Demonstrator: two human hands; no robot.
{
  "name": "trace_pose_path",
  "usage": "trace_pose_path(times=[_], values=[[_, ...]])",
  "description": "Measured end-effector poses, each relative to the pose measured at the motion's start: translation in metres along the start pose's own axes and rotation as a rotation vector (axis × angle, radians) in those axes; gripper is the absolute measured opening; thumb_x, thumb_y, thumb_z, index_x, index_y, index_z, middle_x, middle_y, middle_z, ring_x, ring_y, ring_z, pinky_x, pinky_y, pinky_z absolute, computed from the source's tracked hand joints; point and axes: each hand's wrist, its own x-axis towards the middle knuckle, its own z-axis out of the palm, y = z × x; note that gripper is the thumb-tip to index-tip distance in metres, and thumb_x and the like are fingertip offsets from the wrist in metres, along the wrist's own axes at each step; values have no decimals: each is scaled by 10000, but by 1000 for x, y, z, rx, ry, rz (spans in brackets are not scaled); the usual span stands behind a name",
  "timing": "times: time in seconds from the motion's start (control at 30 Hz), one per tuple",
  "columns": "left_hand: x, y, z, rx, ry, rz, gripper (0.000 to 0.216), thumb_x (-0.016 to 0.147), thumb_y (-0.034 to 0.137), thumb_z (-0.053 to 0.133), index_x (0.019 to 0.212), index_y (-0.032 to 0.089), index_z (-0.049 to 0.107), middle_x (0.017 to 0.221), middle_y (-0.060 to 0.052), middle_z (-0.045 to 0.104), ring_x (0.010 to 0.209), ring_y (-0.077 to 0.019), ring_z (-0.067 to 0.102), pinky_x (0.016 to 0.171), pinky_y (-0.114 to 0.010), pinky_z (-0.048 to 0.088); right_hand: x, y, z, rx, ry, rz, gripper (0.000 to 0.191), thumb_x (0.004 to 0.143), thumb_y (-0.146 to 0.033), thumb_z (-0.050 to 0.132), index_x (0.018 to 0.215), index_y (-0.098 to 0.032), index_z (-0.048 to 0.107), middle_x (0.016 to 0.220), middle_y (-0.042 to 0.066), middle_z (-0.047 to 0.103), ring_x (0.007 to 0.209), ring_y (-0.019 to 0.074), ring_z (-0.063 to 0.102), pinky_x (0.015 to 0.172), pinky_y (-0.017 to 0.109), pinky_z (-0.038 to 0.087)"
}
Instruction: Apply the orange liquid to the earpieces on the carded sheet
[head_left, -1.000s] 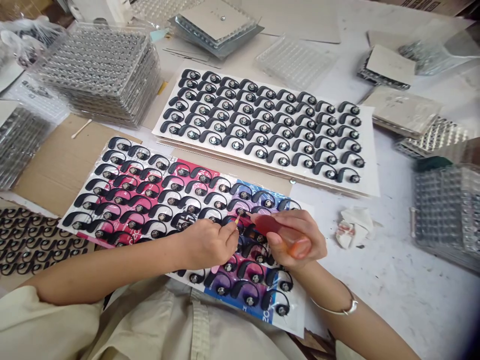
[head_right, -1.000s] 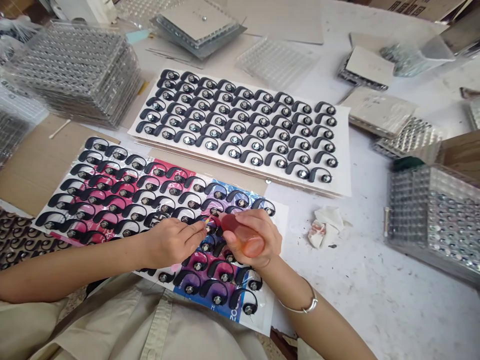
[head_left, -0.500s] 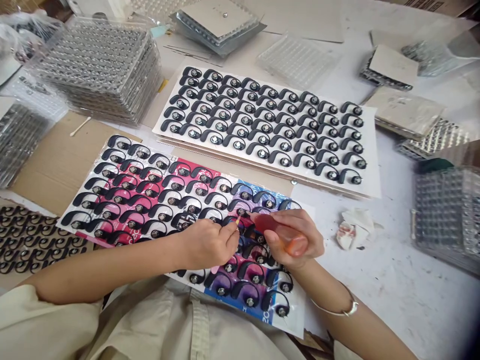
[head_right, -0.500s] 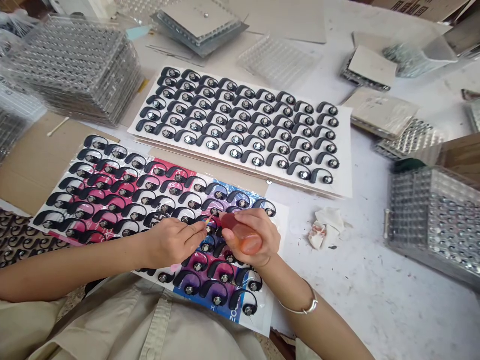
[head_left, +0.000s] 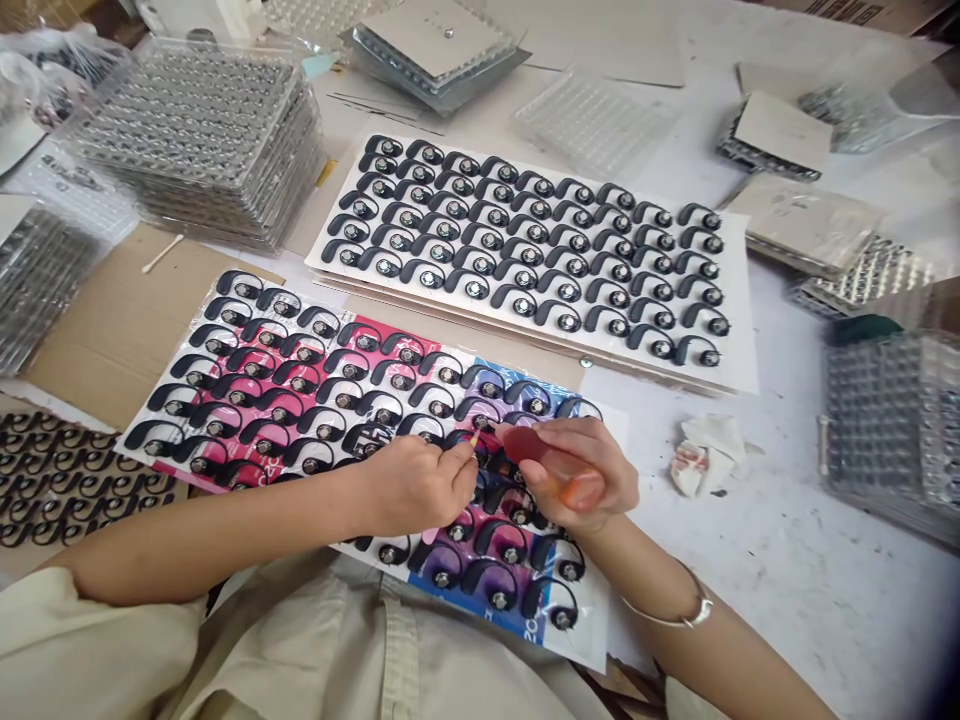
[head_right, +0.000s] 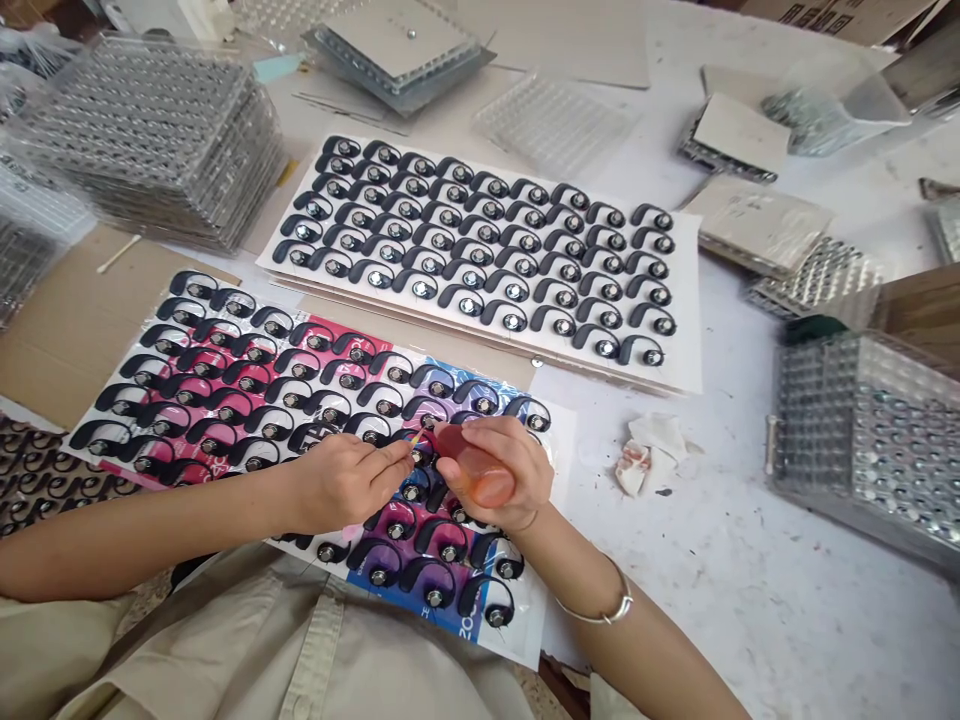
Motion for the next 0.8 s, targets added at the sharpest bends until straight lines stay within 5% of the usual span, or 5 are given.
trace_pose_path(times=[0.8], values=[[0, -4, -1, -47, -20, -8, 247, 872, 72, 414, 1012, 59, 617, 1069, -181, 682, 539, -132, 638, 448, -258, 526, -6, 4, -3, -6, 47, 55, 283, 705, -255, 715, 963, -193, 619, 732, 29, 654, 585, 159, 599, 463, 286, 493]])
